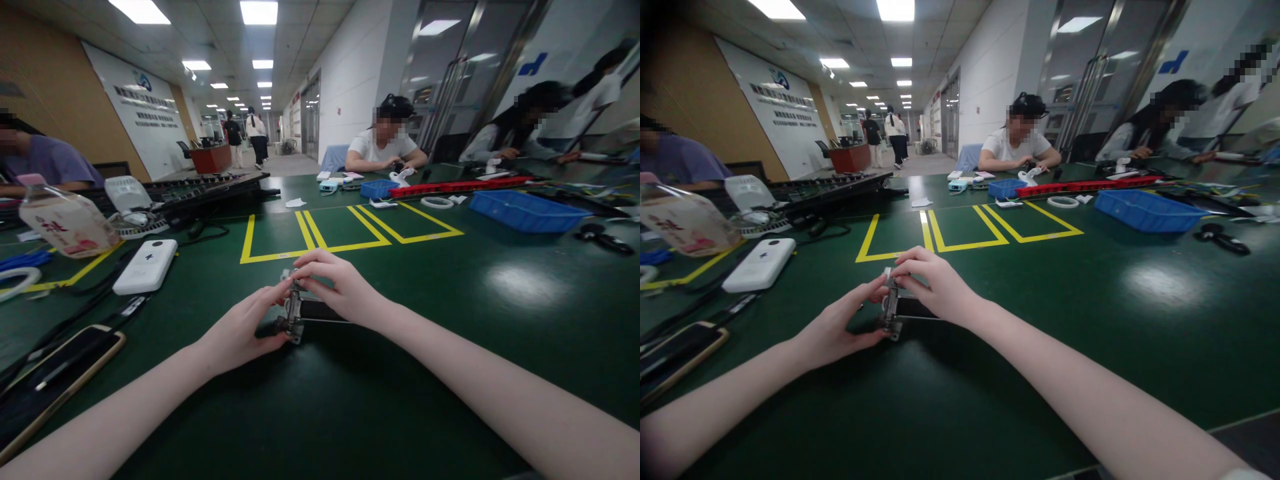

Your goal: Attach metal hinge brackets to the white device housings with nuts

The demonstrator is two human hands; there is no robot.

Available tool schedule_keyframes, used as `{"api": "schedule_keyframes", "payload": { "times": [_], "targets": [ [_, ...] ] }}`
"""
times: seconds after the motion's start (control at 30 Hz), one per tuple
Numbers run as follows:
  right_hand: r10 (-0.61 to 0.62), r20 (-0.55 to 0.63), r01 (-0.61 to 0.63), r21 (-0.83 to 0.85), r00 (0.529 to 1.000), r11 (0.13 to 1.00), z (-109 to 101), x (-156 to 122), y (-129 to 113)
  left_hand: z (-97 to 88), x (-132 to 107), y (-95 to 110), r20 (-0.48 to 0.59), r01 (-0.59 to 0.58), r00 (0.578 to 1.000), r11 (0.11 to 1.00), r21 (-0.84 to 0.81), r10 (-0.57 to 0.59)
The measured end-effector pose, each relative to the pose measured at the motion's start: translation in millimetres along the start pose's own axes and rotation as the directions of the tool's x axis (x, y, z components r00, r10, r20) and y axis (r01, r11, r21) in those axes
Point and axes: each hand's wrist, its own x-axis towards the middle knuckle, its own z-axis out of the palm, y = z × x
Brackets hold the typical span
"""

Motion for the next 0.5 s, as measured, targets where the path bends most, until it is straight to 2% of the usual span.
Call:
{"api": "schedule_keyframes", "payload": {
  "times": [0.3, 0.5],
  "targets": [
    [0.086, 0.016, -0.087, 0.109, 0.996, 0.99, -0.5, 2.6, 4.4, 1.6, 0.3, -1.3, -0.022, -0.01, 1.0, 1.0, -0.022, 0.01],
    [0.083, 0.049, -0.089, 0.122, 0.995, 0.989, -1.7, 4.6, 6.3, 1.6, 0.9, -1.3, -0.02, -0.013, 1.0, 1.0, -0.028, 0.012]
  ]
}}
